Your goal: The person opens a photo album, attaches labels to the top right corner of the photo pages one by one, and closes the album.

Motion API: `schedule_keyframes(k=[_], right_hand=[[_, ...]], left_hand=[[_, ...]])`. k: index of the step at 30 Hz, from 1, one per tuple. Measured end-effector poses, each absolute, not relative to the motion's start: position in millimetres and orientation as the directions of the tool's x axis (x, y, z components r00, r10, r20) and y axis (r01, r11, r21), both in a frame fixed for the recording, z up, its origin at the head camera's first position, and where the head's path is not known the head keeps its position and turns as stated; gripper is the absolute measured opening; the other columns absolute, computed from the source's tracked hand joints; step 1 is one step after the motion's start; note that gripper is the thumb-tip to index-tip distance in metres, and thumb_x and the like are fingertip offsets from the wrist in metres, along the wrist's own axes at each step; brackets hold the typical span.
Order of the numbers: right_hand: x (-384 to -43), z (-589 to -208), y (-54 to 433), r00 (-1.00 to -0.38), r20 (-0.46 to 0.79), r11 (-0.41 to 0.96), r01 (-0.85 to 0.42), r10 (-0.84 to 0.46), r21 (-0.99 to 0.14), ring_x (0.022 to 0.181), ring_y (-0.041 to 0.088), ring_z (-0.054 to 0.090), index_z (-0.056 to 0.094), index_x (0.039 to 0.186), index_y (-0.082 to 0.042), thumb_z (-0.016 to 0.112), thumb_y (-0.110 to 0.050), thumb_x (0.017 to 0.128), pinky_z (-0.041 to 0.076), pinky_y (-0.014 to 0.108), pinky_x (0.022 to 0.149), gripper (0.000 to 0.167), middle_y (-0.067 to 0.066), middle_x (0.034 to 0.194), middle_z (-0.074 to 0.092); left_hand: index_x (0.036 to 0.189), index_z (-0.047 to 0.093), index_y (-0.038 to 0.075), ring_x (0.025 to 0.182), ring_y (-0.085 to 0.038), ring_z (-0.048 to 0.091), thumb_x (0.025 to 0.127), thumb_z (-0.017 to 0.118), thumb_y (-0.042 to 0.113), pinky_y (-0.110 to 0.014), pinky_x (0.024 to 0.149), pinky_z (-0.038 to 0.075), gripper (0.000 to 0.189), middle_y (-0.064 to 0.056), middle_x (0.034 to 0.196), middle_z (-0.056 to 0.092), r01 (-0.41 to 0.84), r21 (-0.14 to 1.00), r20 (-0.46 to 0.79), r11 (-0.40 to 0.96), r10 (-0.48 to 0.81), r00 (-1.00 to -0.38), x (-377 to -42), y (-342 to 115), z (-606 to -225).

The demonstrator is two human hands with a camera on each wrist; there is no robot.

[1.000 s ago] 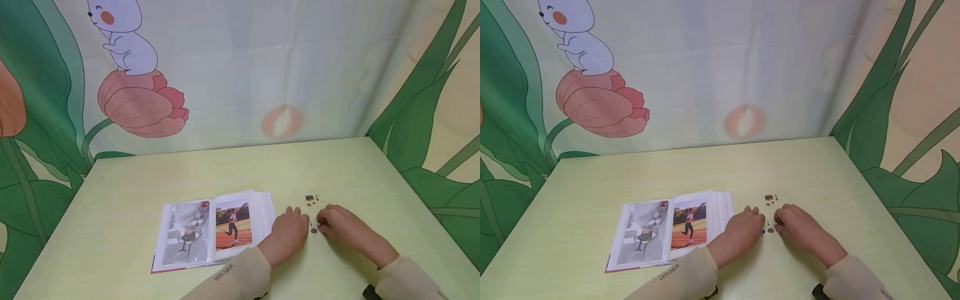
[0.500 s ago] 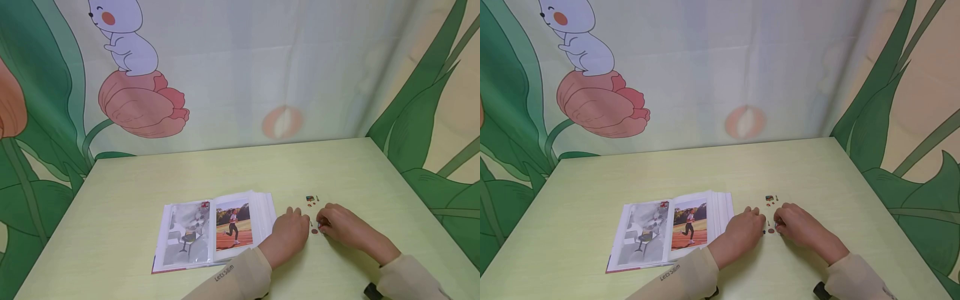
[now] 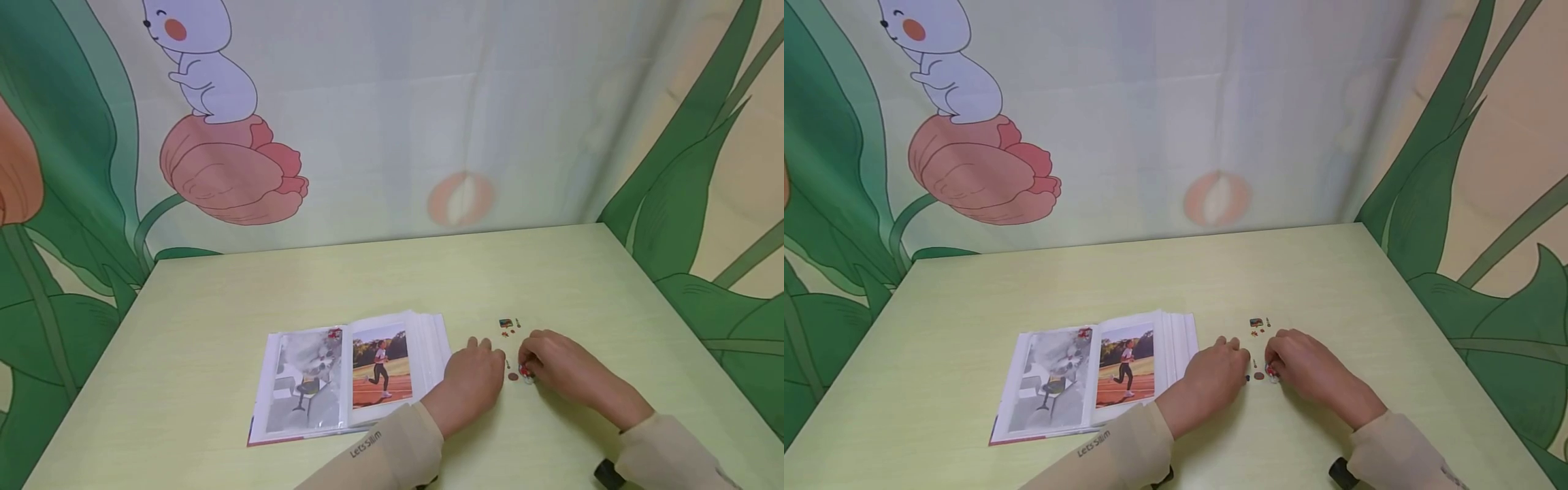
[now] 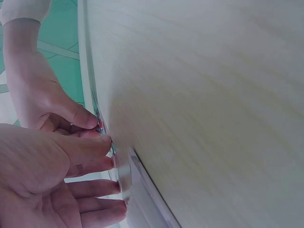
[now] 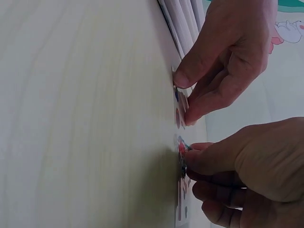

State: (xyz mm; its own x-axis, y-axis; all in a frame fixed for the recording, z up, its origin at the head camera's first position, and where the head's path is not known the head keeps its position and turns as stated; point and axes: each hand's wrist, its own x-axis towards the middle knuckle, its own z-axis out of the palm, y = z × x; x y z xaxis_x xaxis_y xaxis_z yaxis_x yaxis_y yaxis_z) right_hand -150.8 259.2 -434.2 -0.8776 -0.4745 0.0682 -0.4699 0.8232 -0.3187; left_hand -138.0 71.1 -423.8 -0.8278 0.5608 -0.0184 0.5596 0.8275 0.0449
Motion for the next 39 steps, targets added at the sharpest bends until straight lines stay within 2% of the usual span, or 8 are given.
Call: schedule_keyframes(k=[10, 25, 31, 39], right_hand=[[-153, -436, 264, -0.860, 0.118, 0.797, -0.505, -0.496, -0.332, 0.077, 0.006, 0.053, 0.068, 0.080, -0.018, 0.078, 0.005, 0.086, 0.052, 0.031, 0.070, 0.026, -0.014, 0.080, 0.058], [-148, -436, 276, -0.864, 0.096, 0.776, -0.488, -0.494, -0.400, 0.072, 0.000, 0.053, 0.067, 0.083, -0.019, 0.078, 0.002, 0.089, 0.051, 0.027, 0.066, 0.025, -0.016, 0.080, 0.063], [-143, -432, 282, -0.868, 0.076, 0.750, -0.465, -0.490, -0.470, 0.077, 0.000, 0.061, 0.068, 0.084, -0.019, 0.077, 0.005, 0.088, 0.056, 0.025, 0.069, 0.026, -0.014, 0.086, 0.070], [-136, -423, 294, -0.860, 0.052, 0.695, -0.445, -0.508, -0.565, 0.086, 0.002, 0.069, 0.069, 0.091, -0.020, 0.075, 0.003, 0.091, 0.057, 0.026, 0.076, 0.024, -0.014, 0.093, 0.073]], left_hand=[[0.096, 0.073, 0.015, 0.080, -0.016, 0.052, 0.099, 0.065, 0.017, -0.026, 0.059, 0.050, 0.010, -0.001, 0.088, 0.061, 0.532, 0.050, -0.024, 0.845, 0.533, -0.845, -138, 74, -424], [0.099, 0.074, 0.017, 0.081, -0.015, 0.053, 0.098, 0.069, 0.020, -0.025, 0.061, 0.051, 0.007, 0.000, 0.090, 0.062, 0.525, 0.018, -0.022, 0.851, 0.526, -0.850, -137, 77, -426], [0.100, 0.073, 0.017, 0.081, -0.015, 0.053, 0.099, 0.068, 0.022, -0.025, 0.057, 0.050, 0.008, -0.001, 0.090, 0.062, 0.515, 0.019, -0.021, 0.857, 0.515, -0.857, -136, 77, -425], [0.098, 0.073, 0.016, 0.078, -0.015, 0.053, 0.098, 0.067, 0.016, -0.025, 0.057, 0.049, 0.006, -0.002, 0.087, 0.062, 0.529, 0.013, -0.008, 0.849, 0.529, -0.849, -136, 77, -424]])
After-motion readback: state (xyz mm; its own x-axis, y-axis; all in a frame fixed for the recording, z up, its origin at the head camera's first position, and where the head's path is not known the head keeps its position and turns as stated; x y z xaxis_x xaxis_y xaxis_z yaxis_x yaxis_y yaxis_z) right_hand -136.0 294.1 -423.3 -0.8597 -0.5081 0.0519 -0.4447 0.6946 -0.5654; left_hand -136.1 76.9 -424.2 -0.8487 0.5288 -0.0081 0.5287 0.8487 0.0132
